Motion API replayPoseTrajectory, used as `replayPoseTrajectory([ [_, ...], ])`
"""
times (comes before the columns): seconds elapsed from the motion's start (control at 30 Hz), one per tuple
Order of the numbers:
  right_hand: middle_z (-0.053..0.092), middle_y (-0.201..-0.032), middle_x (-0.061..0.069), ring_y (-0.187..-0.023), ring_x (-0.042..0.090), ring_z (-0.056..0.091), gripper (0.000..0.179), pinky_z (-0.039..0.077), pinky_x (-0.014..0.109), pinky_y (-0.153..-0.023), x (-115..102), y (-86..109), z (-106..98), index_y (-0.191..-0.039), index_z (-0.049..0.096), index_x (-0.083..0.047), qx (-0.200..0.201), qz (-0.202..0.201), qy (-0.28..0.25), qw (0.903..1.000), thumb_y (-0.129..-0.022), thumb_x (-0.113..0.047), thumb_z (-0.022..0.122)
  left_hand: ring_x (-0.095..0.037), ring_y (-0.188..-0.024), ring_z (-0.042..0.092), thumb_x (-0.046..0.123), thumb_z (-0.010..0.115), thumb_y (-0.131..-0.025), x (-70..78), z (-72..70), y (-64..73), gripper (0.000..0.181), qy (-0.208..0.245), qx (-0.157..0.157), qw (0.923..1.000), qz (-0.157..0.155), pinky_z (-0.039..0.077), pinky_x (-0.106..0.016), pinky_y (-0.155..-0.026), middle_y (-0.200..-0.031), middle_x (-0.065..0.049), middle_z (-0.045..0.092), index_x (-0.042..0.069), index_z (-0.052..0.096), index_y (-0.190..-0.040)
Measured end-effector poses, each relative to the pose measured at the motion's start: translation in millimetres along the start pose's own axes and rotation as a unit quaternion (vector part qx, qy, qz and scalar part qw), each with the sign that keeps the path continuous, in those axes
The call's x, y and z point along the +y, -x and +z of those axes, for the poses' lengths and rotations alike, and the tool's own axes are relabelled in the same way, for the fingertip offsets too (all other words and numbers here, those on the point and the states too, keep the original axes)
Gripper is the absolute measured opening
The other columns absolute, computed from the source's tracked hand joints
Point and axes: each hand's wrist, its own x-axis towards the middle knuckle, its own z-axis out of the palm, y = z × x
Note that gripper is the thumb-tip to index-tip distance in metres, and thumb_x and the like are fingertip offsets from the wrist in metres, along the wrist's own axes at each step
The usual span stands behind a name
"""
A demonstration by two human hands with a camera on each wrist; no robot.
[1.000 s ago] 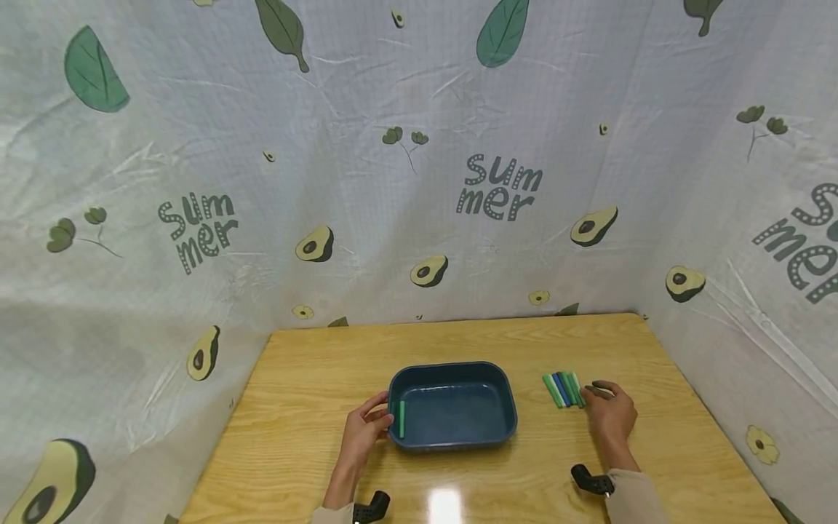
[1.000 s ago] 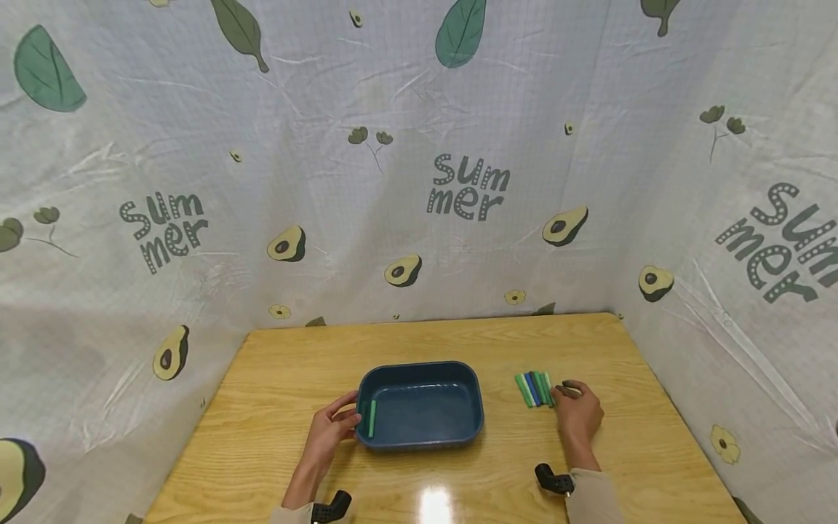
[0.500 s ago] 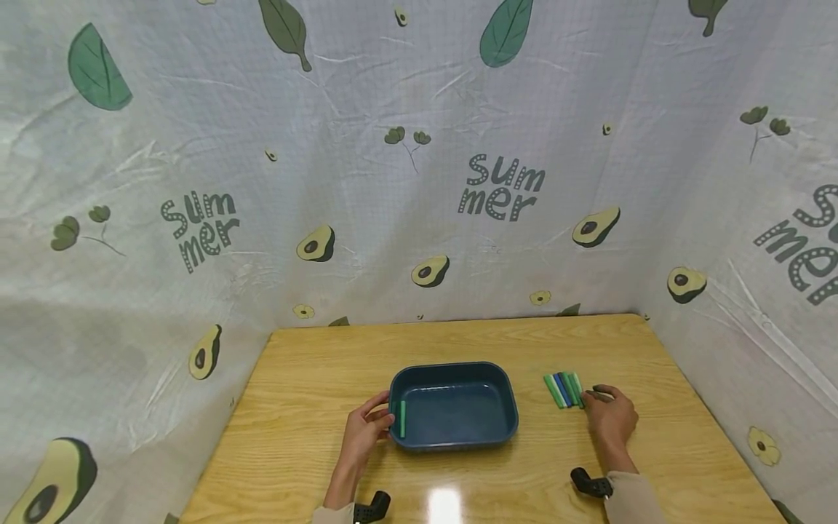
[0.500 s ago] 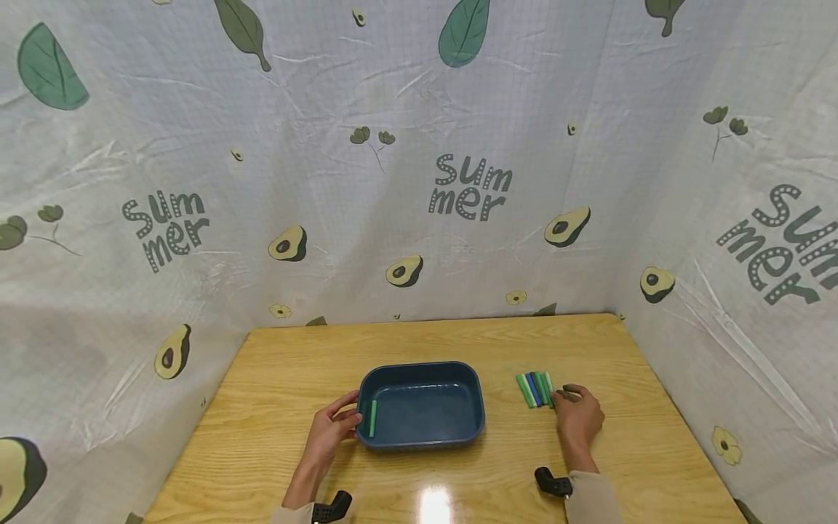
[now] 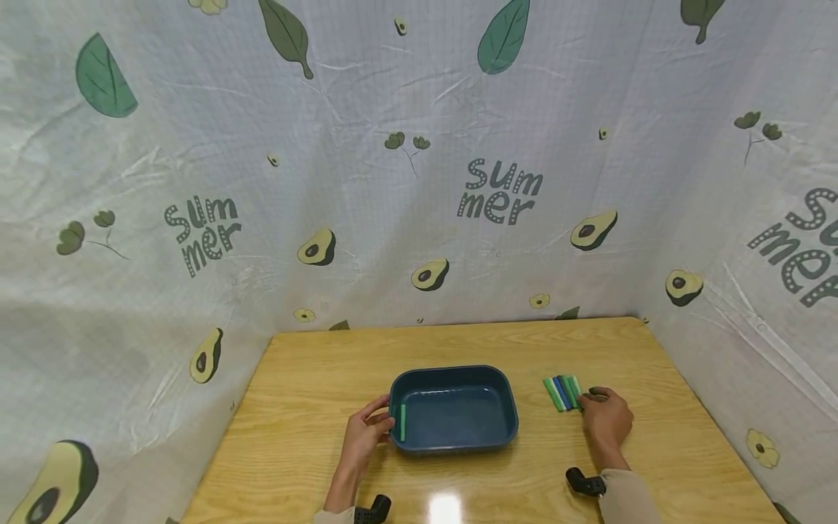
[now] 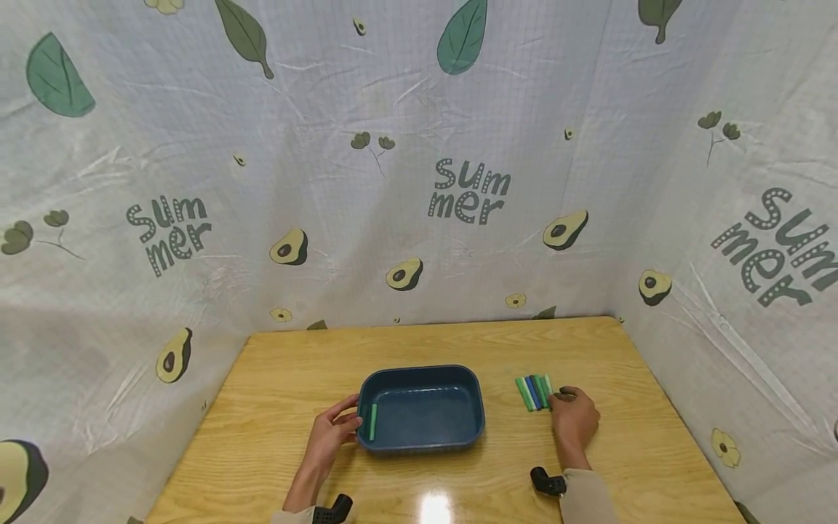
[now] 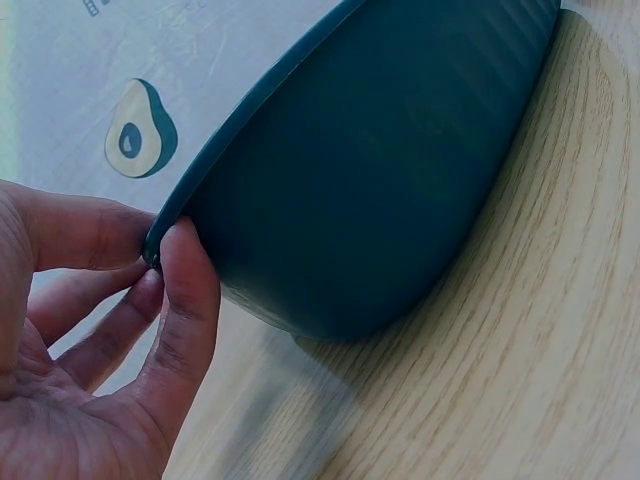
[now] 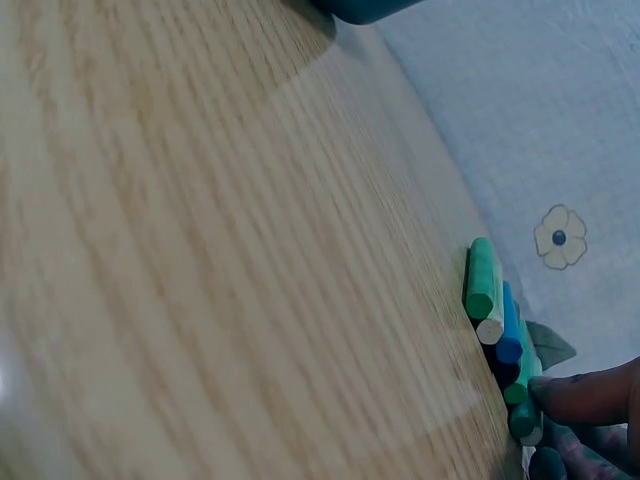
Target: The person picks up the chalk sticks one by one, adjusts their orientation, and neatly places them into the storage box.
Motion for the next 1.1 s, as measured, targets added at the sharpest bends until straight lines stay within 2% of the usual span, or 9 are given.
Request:
replayPoseTrajectory([
  [0.3,0.071,-0.109,0.023,-0.102,0.049,0.059,0.036,0.043,0.057,-0.081,-1,1.4,0,-0.117,0.065,-0.002,-0.01,0.015,0.026,0.9995,-0.086,-0.02,0.07,-0.009,-0.082,0.06,-0.004,0.061,-0.089,-2.3,-0.9,0.0,0.049,-0.006,-0.001,1.0,0.003,0.053,-0.028,-0.061,-0.13,-0.024,0.056,-0.001,0.055,-0.137],
  [0.6,0.071,-0.11,0.024,-0.102,0.048,0.061,0.037,0.046,0.055,-0.077,-3,0.7,-3,-0.12,0.063,-0.001,-0.037,-0.01,0.029,0.9989,-0.087,-0.016,0.067,-0.008,-0.08,0.06,-0.004,0.061,-0.089,-2.9,-1.4,2.1,0.049,-0.004,-0.004,0.9999,0.011,0.054,-0.03,-0.061,-0.131,-0.027,0.054,-0.002,0.054,-0.137],
  [0.9,0.07,-0.11,0.025,-0.099,0.049,0.062,0.039,0.046,0.051,-0.07,-5,-1.7,-6,-0.122,0.062,-0.001,-0.051,-0.012,0.031,0.9981,-0.086,-0.015,0.063,-0.008,-0.081,0.061,-0.003,0.063,-0.088,-4.6,-2.0,1.4,0.048,-0.006,-0.007,0.9998,0.015,0.054,-0.028,-0.061,-0.129,-0.027,0.055,-0.002,0.055,-0.136],
  [1.1,0.069,-0.111,0.027,-0.1,0.049,0.061,0.042,0.047,0.055,-0.077,-6,-1.2,-10,-0.126,0.06,0.0,-0.056,-0.015,0.005,0.9983,-0.087,-0.015,0.061,-0.008,-0.081,0.062,-0.003,0.063,-0.088,-5.6,-2.9,0.4,0.049,-0.002,-0.006,0.9999,0.011,0.054,-0.028,-0.062,-0.13,-0.026,0.056,-0.001,0.056,-0.136],
])
